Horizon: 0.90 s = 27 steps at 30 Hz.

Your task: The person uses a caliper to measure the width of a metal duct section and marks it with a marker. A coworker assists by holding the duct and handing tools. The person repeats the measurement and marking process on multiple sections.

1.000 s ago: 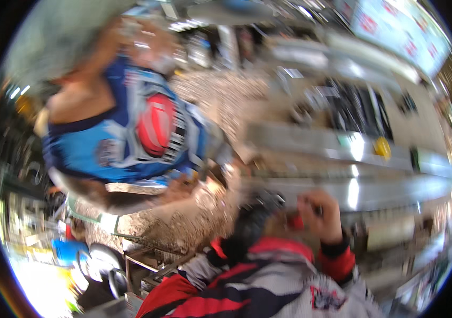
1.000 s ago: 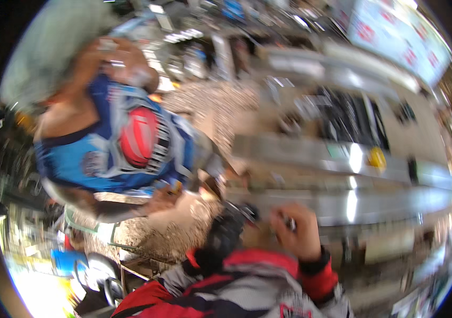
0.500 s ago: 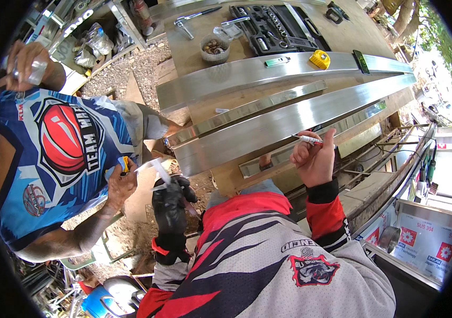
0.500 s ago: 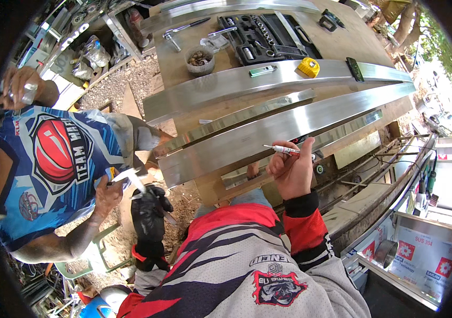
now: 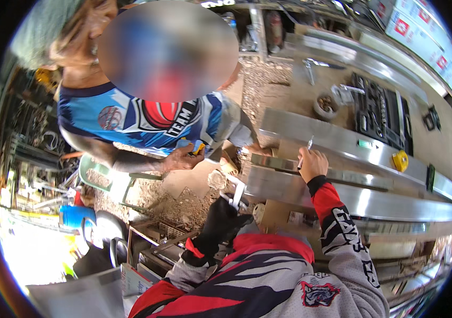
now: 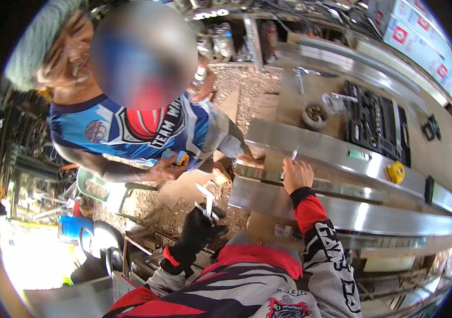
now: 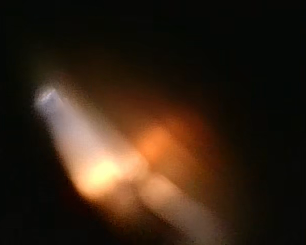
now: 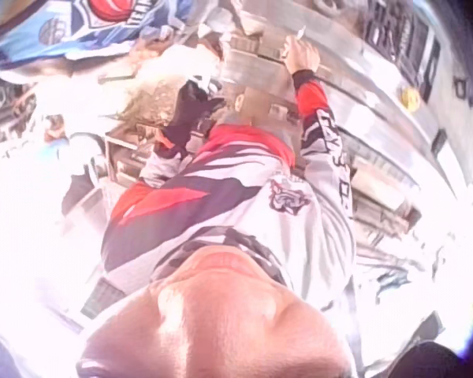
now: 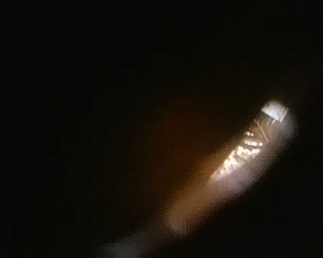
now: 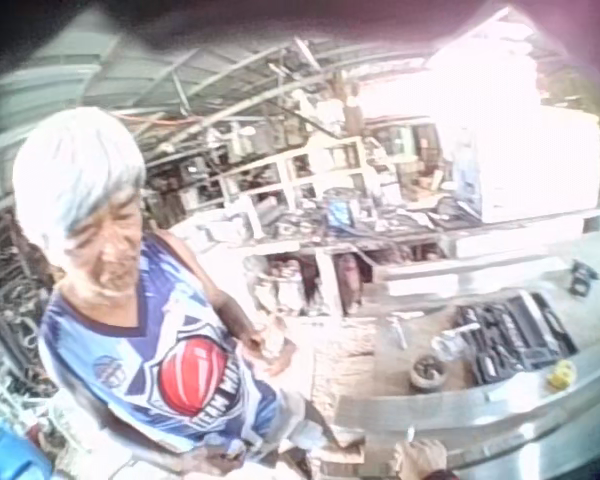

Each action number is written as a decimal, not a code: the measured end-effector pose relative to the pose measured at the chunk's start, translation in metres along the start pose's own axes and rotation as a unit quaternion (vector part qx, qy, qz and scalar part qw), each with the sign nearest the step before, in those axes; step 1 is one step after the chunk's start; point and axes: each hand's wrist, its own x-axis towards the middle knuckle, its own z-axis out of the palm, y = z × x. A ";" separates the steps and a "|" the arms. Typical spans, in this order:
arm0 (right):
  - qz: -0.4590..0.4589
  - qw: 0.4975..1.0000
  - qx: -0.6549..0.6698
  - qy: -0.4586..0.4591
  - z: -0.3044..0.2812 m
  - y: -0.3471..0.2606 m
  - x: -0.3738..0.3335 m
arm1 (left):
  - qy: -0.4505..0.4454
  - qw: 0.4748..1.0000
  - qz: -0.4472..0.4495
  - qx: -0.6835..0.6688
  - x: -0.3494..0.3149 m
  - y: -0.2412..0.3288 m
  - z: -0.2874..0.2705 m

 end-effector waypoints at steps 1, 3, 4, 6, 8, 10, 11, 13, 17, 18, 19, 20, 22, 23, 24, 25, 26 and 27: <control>-0.035 0.999 -0.005 -0.003 0.006 0.006 0.009 | 0.026 1.000 0.002 0.003 -0.005 0.000 0.000; -0.061 0.996 -0.021 -0.062 0.015 0.015 0.017 | 0.054 0.997 -0.008 0.055 -0.021 -0.001 0.000; -0.129 0.990 -0.021 -0.045 0.017 0.022 0.023 | 0.054 0.993 -0.016 0.102 -0.029 -0.001 0.000; -0.172 0.974 -0.017 -0.149 0.020 0.035 0.033 | 0.026 0.992 -0.119 0.027 -0.038 -0.002 0.000; -0.224 0.950 -0.025 -0.215 0.021 0.045 0.040 | 0.044 0.990 -0.126 0.036 -0.042 -0.003 0.000; -0.223 0.935 -0.047 -0.271 0.022 0.050 0.044 | 0.041 0.988 -0.151 0.008 -0.045 -0.003 0.001; -0.243 0.933 -0.048 -0.260 0.022 0.051 0.046 | 0.057 0.990 -0.123 0.022 -0.047 -0.002 0.000; -0.265 0.922 -0.063 -0.276 0.022 0.051 0.050 | 0.072 0.993 -0.083 0.046 -0.049 0.000 -0.002; -0.294 0.904 -0.085 -0.299 0.023 0.056 0.057 | 0.060 0.988 -0.098 0.104 -0.052 0.004 -0.015; -0.307 0.898 -0.089 -0.302 0.024 0.057 0.057 | 0.050 0.987 -0.082 0.126 -0.054 0.003 -0.019; -0.312 0.899 -0.088 -0.294 0.024 0.059 0.057 | 0.041 0.988 -0.072 0.131 -0.054 0.000 -0.023; -0.318 0.899 -0.084 -0.289 0.025 0.061 0.056 | 0.031 0.988 -0.063 0.137 -0.055 -0.003 -0.026; -0.321 0.903 -0.078 -0.276 0.027 0.062 0.053 | 0.062 0.987 -0.063 0.132 -0.057 -0.014 -0.030; -0.319 0.906 -0.077 -0.266 0.027 0.062 0.051 | 0.077 0.988 -0.046 0.124 -0.058 -0.021 -0.031; -0.322 0.909 -0.075 -0.253 0.026 0.061 0.050 | 0.088 0.983 -0.017 0.161 -0.057 -0.028 -0.032; -0.316 0.917 -0.060 -0.237 0.023 0.059 0.049 | 0.097 0.976 0.029 0.192 -0.054 -0.034 -0.033; -0.315 0.923 -0.044 -0.217 0.019 0.057 0.049 | 0.105 0.970 0.037 0.215 -0.052 -0.038 -0.035; -0.314 0.928 -0.030 -0.197 0.012 0.053 0.048 | 0.113 0.981 0.063 0.144 -0.050 -0.042 -0.035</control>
